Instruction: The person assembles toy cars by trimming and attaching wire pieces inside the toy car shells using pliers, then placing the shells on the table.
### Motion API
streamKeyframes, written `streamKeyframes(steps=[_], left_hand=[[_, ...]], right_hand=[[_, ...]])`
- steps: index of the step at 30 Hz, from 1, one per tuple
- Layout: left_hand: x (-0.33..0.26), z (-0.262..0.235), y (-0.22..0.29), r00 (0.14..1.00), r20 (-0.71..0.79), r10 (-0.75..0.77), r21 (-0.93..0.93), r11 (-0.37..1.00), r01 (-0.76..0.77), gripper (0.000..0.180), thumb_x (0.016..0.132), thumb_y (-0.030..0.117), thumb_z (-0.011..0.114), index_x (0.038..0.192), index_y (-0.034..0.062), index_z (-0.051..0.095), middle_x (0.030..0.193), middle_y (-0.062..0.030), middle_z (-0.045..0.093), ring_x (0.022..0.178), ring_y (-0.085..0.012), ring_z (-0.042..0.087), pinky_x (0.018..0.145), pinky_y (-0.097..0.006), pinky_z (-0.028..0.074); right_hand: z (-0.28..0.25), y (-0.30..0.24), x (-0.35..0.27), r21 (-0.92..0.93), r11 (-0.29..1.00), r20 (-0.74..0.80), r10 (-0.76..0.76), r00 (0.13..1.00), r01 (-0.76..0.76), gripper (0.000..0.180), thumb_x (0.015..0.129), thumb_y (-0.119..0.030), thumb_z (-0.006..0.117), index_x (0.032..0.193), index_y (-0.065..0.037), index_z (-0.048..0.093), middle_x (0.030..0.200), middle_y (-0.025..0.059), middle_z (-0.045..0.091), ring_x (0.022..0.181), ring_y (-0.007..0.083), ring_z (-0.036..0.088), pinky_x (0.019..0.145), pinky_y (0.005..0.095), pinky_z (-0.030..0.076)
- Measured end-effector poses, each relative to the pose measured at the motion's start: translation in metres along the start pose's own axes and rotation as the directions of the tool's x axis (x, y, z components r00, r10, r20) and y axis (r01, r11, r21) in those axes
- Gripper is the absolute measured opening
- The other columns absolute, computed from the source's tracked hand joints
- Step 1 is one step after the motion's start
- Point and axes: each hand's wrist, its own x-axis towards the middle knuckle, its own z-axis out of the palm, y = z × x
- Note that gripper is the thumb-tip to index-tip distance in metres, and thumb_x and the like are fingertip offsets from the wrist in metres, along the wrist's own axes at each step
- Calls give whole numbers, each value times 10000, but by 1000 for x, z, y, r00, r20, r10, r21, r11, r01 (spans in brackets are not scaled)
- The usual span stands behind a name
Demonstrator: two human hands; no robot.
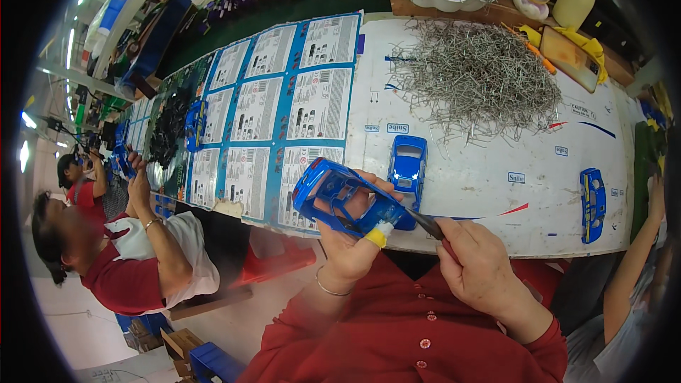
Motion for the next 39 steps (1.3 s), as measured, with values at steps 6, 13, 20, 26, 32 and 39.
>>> streamKeyframes(steps=[6,13,20,26,32,39], left_hand=[[5,3,2,1000,-10,1,-159,987,-2,506,806,46,639,1255,42,406,1139,-156,530,1045,-300,569,913,-461,497],[2,-12,3,993,67,-93,-76,992,98,640,611,-89,454,1240,-1,375,1133,-180,510,1039,-297,573,909,-421,488],[4,-12,2,962,263,81,112,987,-114,630,887,148,584,1429,182,264,1172,-149,473,1042,-322,570,902,-454,503],[1,1,8,991,19,-131,-175,976,133,639,573,-63,461,1206,3,408,1099,-179,533,1028,-308,583,915,-435,494],[2,-1,6,992,56,-112,-168,978,120,693,570,-68,462,1249,30,367,1103,-176,520,1026,-314,583,899,-442,509],[3,-5,6,979,50,-195,-125,972,200,680,569,-84,452,1236,19,370,1095,-182,517,1018,-314,587,897,-443,511]], right_hand=[[1,-4,-7,37,999,73,-19,997,16,324,771,-46,629,1082,6,553,799,133,560,700,303,572,609,388,474],[-7,-3,0,-9,1000,114,-8,993,9,340,754,-15,633,1083,21,555,760,143,556,676,313,557,591,393,449],[-11,-4,6,-120,986,173,-91,981,112,340,748,-80,660,1068,-3,575,781,101,566,656,262,560,585,359,473],[-15,-3,13,-158,976,229,-113,967,151,345,740,-95,663,1061,1,578,772,93,565,654,247,559,574,350,472],[-18,-5,17,-164,973,254,-119,960,164,315,743,-111,662,1026,-1,577,752,87,557,642,245,556,573,345,471],[-23,-5,20,-184,968,292,-111,950,170,324,727,-111,668,1017,4,578,757,93,562,648,248,559,579,345,474]])
